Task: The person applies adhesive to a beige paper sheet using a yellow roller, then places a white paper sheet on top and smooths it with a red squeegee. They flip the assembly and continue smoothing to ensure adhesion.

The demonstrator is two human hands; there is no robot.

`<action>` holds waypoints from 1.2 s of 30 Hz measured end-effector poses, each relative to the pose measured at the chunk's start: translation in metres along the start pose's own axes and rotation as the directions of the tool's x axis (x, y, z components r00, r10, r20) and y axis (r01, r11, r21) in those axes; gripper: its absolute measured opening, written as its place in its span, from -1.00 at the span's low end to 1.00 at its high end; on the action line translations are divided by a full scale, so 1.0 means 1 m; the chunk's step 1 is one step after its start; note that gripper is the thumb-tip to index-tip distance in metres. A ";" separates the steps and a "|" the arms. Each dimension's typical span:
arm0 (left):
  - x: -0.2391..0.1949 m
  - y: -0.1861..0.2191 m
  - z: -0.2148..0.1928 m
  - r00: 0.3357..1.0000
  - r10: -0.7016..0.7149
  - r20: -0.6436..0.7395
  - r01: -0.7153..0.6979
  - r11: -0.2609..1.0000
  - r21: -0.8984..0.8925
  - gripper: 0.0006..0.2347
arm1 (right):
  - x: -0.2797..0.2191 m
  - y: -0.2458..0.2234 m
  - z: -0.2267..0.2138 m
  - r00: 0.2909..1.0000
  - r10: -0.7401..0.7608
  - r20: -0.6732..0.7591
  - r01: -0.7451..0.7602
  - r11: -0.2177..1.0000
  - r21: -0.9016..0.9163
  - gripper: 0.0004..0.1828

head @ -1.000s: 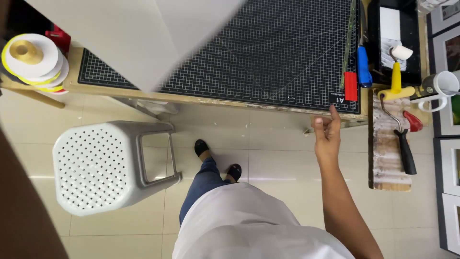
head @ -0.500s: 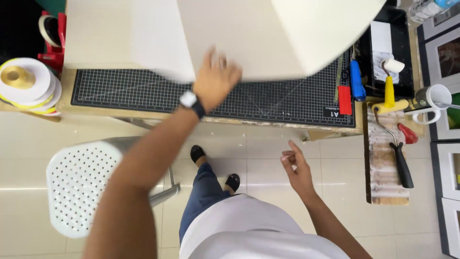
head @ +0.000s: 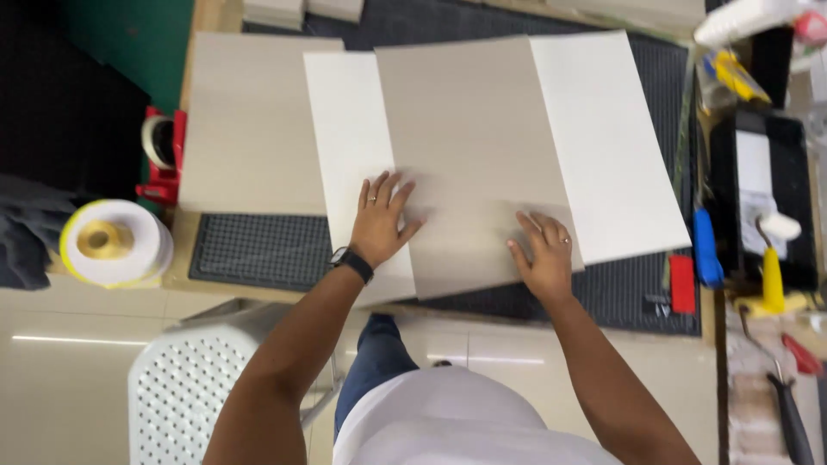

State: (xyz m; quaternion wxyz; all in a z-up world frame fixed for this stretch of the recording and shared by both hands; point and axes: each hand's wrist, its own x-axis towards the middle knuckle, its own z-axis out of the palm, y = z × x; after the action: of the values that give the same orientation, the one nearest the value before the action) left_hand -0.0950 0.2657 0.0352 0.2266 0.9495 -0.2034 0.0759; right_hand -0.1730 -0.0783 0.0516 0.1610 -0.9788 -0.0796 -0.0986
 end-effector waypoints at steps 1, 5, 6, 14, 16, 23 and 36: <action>0.017 -0.019 -0.005 1.000 -0.023 -0.017 0.024 1.000 0.015 -0.45 | 0.028 -0.001 0.009 1.000 -0.013 -0.023 0.012 0.999 -0.036 -0.38; 0.108 -0.109 -0.020 0.997 -0.052 -0.056 0.057 0.994 0.090 -0.46 | 0.072 -0.025 0.019 0.998 0.054 0.033 -0.053 0.997 -0.053 -0.32; 0.136 -0.128 -0.025 0.991 -0.130 -0.044 0.135 0.984 0.115 -0.46 | 0.075 -0.034 0.019 0.993 0.109 0.053 -0.104 0.991 -0.089 -0.31; 0.326 -0.248 0.011 0.907 -0.405 -0.116 0.414 0.907 0.078 -0.49 | 0.072 -0.049 0.039 0.985 0.130 -0.115 -0.138 0.988 -0.068 -0.33; 0.352 -0.261 0.026 0.872 -0.480 -0.096 0.488 0.868 0.093 -0.36 | 0.071 -0.051 0.040 0.982 0.158 -0.100 -0.167 0.982 -0.084 -0.31; 0.386 -0.241 -0.002 0.723 -0.689 0.046 0.649 0.700 0.297 -0.06 | 0.078 -0.054 0.038 0.979 0.188 -0.074 -0.193 0.979 -0.066 -0.31; 0.404 -0.247 -0.006 0.614 -0.789 0.039 0.738 0.591 0.326 0.19 | 0.079 -0.053 0.047 0.975 0.197 -0.106 -0.203 0.978 -0.052 -0.31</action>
State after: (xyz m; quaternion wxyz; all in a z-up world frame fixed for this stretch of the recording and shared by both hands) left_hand 0.3748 0.3274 0.0369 0.0824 0.9685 0.2182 -0.0871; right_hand -0.0988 -0.0036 0.0407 0.1432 -0.9802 0.0308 -0.1335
